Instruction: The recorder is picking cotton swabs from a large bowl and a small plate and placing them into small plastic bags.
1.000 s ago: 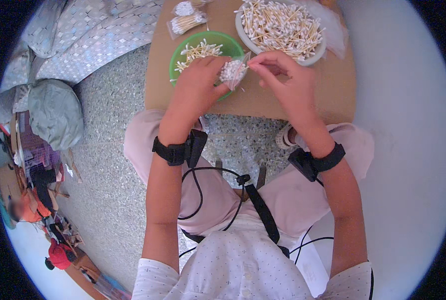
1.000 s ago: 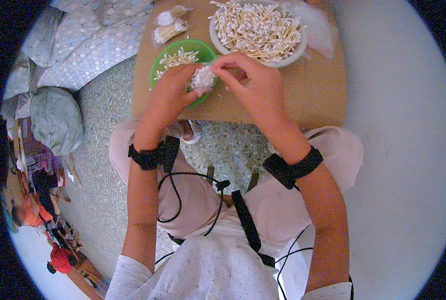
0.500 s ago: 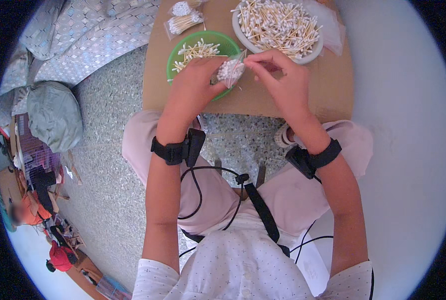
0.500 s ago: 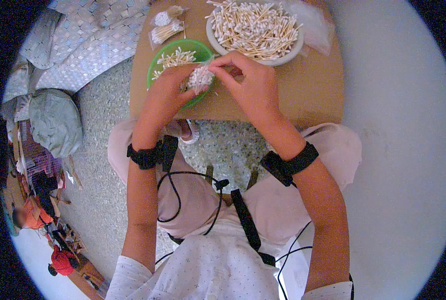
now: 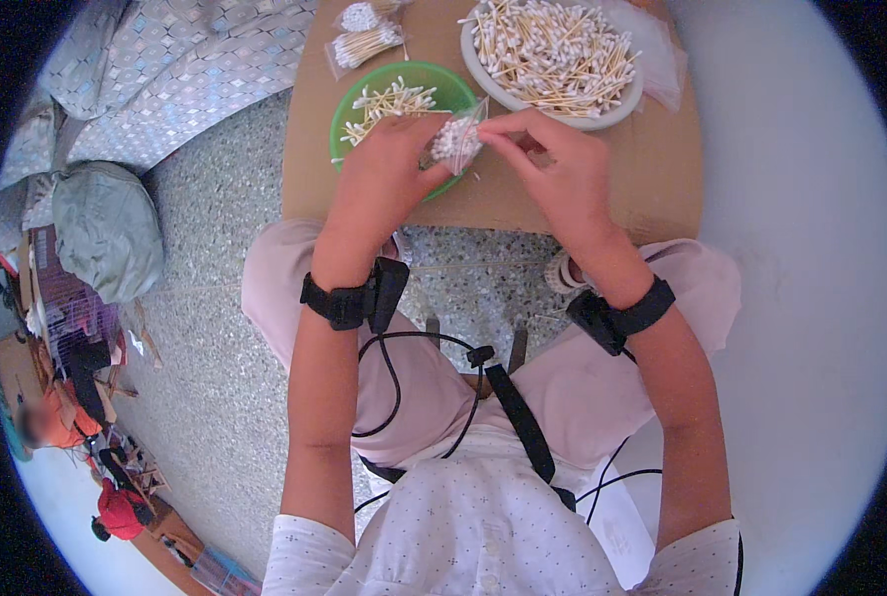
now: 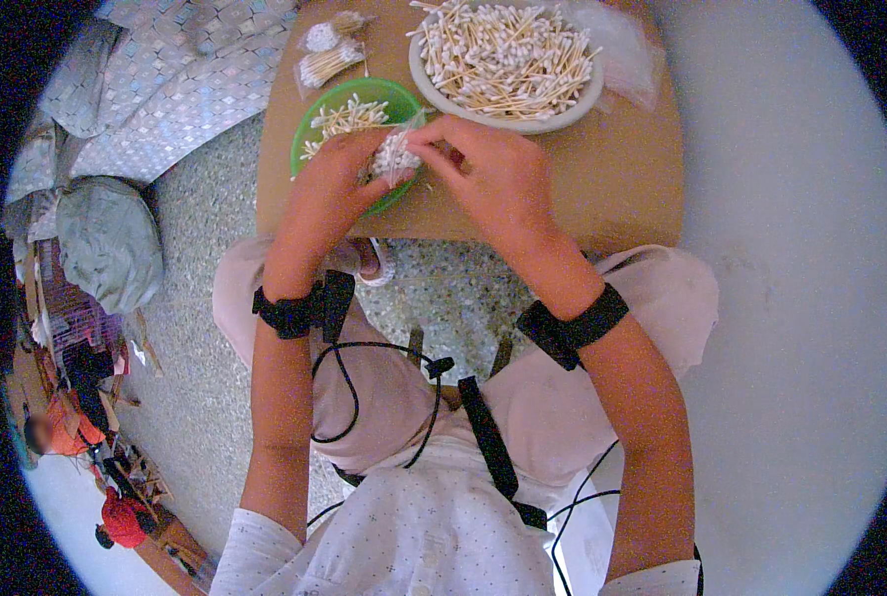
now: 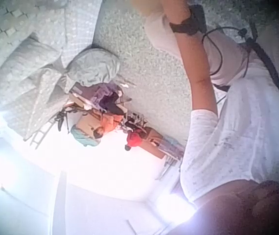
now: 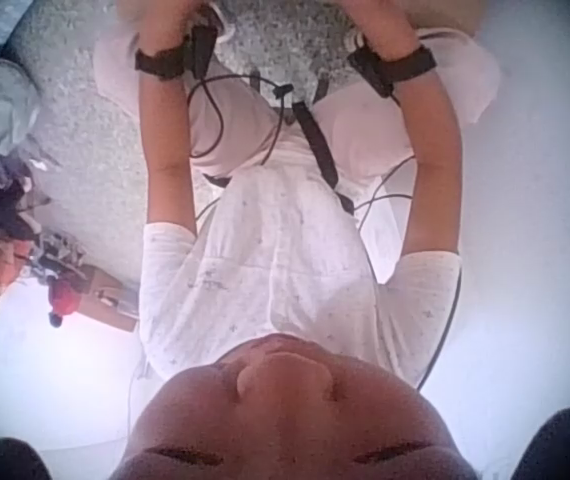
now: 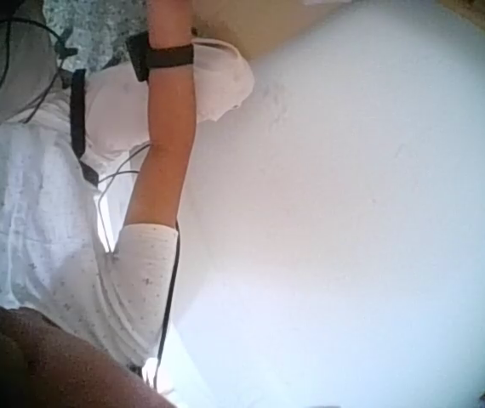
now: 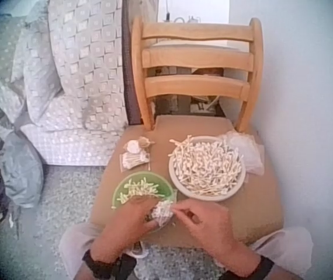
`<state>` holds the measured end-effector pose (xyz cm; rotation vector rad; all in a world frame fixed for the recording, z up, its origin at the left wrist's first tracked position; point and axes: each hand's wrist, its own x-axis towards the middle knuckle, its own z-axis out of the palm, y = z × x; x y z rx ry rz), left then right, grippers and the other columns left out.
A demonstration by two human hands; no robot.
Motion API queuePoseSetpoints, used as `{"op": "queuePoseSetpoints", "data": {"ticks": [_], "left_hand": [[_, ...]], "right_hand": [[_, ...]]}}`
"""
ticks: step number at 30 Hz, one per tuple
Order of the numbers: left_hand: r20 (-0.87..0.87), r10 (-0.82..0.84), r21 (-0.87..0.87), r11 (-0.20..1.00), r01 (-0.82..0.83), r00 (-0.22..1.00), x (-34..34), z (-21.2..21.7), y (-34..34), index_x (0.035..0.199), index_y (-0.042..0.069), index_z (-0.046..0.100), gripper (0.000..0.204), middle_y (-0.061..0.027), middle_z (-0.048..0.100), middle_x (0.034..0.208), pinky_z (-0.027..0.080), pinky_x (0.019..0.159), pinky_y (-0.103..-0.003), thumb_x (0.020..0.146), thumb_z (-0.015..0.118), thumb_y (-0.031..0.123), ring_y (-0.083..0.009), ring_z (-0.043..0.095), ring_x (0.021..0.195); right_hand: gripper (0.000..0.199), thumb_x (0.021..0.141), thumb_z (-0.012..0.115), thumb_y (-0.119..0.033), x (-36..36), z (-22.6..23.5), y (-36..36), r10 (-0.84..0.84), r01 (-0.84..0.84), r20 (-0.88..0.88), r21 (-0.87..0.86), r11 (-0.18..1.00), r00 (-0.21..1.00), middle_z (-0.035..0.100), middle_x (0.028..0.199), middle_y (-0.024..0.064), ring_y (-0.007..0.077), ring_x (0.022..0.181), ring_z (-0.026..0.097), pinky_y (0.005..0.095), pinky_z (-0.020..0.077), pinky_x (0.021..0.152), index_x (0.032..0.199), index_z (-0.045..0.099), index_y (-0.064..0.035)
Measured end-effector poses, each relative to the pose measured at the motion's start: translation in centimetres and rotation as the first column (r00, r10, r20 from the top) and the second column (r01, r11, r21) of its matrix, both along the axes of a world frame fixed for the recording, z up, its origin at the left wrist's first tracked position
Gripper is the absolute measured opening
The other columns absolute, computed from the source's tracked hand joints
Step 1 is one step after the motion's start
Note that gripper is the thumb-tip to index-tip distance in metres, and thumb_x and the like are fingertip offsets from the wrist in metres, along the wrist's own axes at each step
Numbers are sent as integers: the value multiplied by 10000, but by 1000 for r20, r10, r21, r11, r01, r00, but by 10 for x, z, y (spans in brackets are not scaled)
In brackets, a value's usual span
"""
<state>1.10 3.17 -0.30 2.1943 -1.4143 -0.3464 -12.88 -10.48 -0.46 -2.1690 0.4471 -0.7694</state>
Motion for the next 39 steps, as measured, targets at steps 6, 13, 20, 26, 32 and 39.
{"op": "queuePoseSetpoints", "data": {"ticks": [6, 13, 20, 26, 32, 39], "left_hand": [[112, 0, -173, 985, 19, 994, 1, -11, 0, 1148, 63, 645, 410, -148, 684, 1017, 504, 836, -423, 764, 727, 182, -337, 618, 993], [122, 15, -152, 988, 4, 992, -1, -8, -1, 1142, 70, 642, 395, -148, 677, 1039, 503, 845, -425, 778, 712, 205, -338, 614, 1009], [146, 14, -131, 991, 5, 989, 0, -10, 0, 1160, 80, 637, 391, -143, 669, 1070, 503, 852, -422, 803, 697, 227, -331, 612, 1023], [122, 40, -85, 996, -30, 992, 0, -8, 1, 1172, 96, 636, 404, -141, 670, 1071, 499, 859, -424, 800, 702, 240, -330, 609, 1037], [43, -38, -40, 998, 40, 998, 2, 2, 0, 1299, 102, 550, 556, -160, 592, 1245, 449, 967, -415, 798, 719, 276, -357, 560, 1137], [40, -112, -203, 972, 118, 993, -3, 15, -4, 1322, 149, 539, 676, -123, 565, 1290, 428, 1001, -417, 709, 787, 286, -337, 519, 1190]], "right_hand": [[159, 846, 672, -226, 2, -13, 2, 51, -50, 18, -33, 998, 999, 704, 878, 59, 222, 713, 665, 323, 504, 627, 953, 716, -118], [199, 870, 626, -259, 4, -17, 0, 116, -146, -126, -261, 954, 985, 686, 1025, 29, 219, 939, 636, 404, 441, 857, 986, 720, -127], [233, 860, 631, -280, 3, -8, -1, 193, -215, -99, -331, 919, 976, 620, 1079, 67, 257, 1010, 592, 418, 446, 844, 995, 720, -113], [218, 854, 636, -249, 2, 6, -18, 197, -202, -66, -87, 975, 978, 599, 1067, 100, 293, 987, 587, 398, 470, 822, 989, 717, -98], [216, 819, 676, -223, -5, -3, -69, -221, 221, 49, -413, 884, 974, 614, 999, 87, 293, 985, 588, 394, 472, 840, 1005, 711, -119], [257, 800, 697, -254, -10, -12, -88, -210, 130, -157, -409, 903, 965, 660, 1047, 66, 271, 1015, 595, 457, 412, 909, 1046, 708, -181]]}}
